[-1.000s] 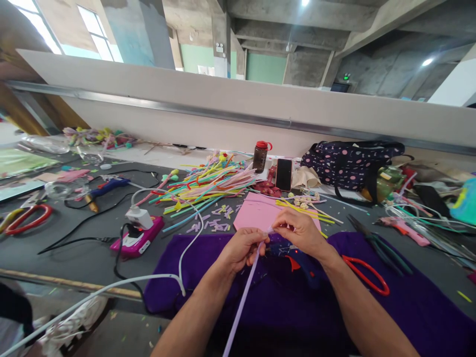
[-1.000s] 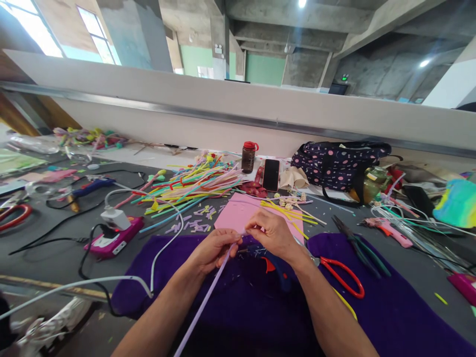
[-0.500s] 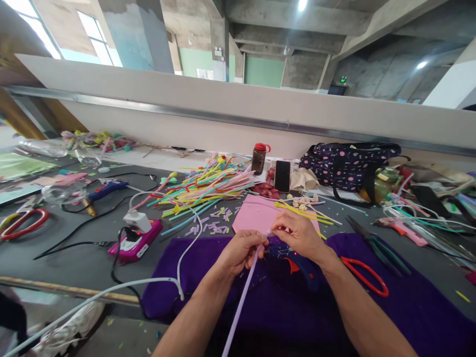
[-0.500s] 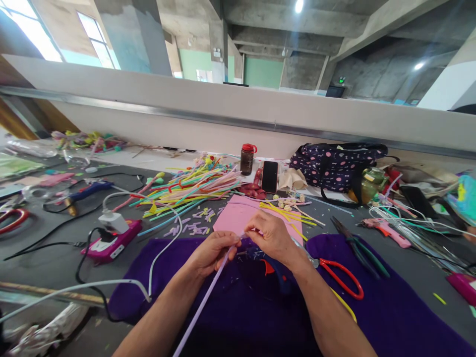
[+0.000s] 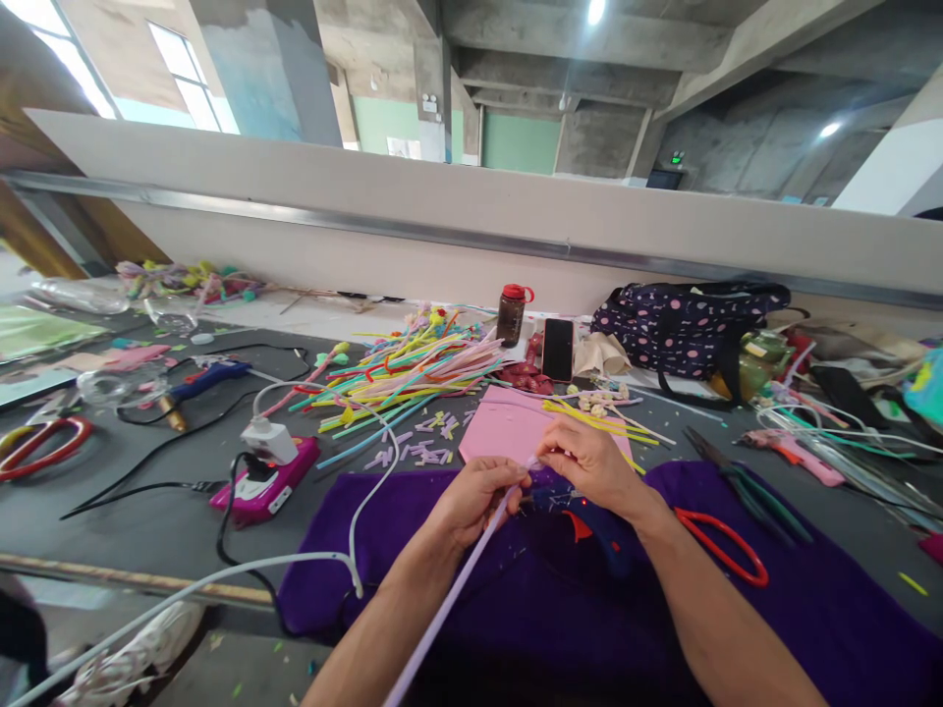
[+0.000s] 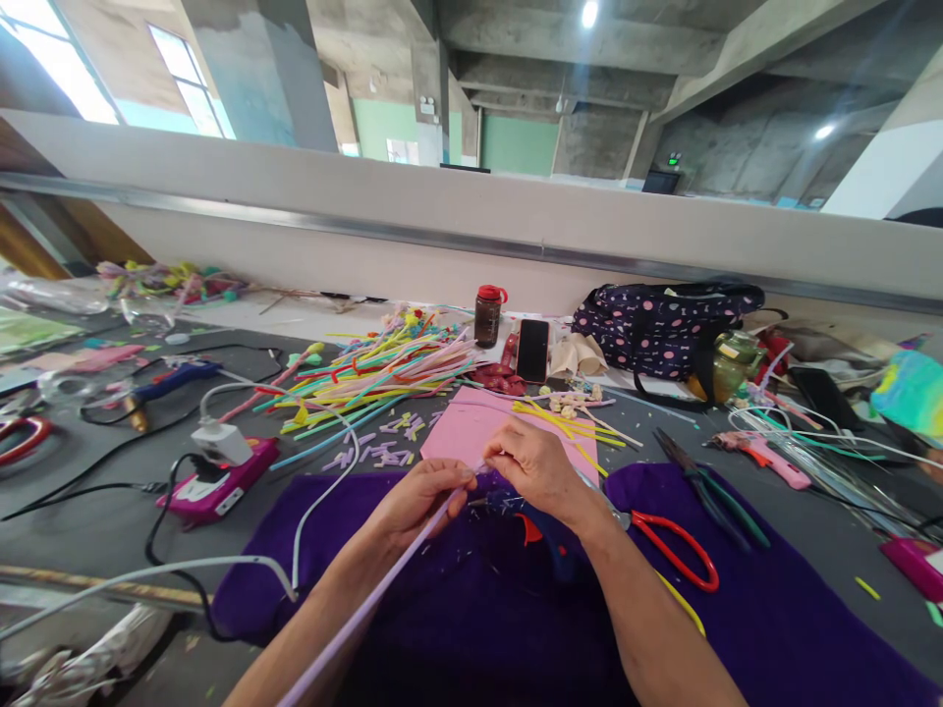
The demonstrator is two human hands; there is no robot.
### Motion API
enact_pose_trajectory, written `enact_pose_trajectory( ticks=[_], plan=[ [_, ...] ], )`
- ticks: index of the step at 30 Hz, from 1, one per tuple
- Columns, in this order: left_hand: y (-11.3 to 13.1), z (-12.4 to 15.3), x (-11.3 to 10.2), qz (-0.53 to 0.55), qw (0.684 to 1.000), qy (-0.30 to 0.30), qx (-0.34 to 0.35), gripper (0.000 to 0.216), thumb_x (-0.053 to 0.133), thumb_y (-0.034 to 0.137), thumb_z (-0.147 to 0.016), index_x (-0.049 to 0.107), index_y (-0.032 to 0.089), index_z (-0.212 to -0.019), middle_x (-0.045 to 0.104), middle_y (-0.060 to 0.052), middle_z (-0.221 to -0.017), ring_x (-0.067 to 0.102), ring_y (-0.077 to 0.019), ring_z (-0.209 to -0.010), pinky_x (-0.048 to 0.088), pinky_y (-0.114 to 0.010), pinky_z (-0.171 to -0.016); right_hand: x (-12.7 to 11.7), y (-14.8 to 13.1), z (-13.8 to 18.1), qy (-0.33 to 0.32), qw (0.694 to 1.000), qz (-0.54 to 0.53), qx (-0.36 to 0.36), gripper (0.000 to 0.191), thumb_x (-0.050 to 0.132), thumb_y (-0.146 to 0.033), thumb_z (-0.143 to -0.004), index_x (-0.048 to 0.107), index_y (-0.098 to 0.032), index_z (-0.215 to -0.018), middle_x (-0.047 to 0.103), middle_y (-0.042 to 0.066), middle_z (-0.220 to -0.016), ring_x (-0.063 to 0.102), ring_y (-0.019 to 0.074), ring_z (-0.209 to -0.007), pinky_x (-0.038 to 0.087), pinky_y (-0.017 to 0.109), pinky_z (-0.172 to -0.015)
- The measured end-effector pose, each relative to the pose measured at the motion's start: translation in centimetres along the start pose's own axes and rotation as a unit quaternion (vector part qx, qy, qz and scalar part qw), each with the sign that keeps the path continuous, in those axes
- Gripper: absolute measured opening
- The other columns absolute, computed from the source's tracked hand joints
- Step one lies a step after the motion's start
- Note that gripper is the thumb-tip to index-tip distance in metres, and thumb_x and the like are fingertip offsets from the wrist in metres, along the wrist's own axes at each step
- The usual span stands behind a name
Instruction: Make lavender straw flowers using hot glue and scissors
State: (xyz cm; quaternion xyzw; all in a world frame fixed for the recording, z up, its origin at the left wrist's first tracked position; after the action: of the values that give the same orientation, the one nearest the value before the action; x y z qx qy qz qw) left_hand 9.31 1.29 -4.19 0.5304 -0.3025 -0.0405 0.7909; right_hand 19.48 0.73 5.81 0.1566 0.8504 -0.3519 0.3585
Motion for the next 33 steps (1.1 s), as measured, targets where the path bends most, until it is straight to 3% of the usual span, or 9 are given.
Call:
enact_pose_trajectory(
  ticks=[7,33],
  plan=[
    [0.34,0.35,0.36,-0.03,0.999,-0.01,0.005,0.014,0.057,0.026,-0.068,0.061,0.013,-0.063,0.053,0.003,-0.037,0.034,-0.0054,-0.02,0.012,-0.02,-0.025,0.19,-0.02,-0.12,-0.029,0.999,0.017,0.0,0.01,0.054,-0.012,-0.081,0.061,-0.02,-0.079,0.059,0.003,-0.079,0.054,0.0155,-0.075,0.041,0.027,-0.069],
    [-0.3,0.16,0.51,-0.057,0.997,-0.049,-0.014,0.015,0.054,0.024,-0.071,0.061,0.012,-0.066,0.052,0.004,-0.038,0.034,-0.0043,-0.021,0.015,-0.018,-0.026,0.34,0.49,0.14,-0.092,0.995,0.014,0.033,0.007,0.057,-0.013,-0.079,0.06,-0.019,-0.076,0.057,-0.001,-0.079,0.052,0.0126,-0.074,0.038,0.024,-0.067]
  ],
)
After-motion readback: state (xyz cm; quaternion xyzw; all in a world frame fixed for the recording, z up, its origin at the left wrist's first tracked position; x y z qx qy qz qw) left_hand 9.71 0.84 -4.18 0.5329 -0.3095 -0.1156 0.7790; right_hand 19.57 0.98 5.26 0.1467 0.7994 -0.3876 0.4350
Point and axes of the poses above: each hand's wrist, its own z-axis away from the middle knuckle, its own x-axis out of the palm, y = z × x, the point moved 8 cm from there along -z, towards the middle knuckle
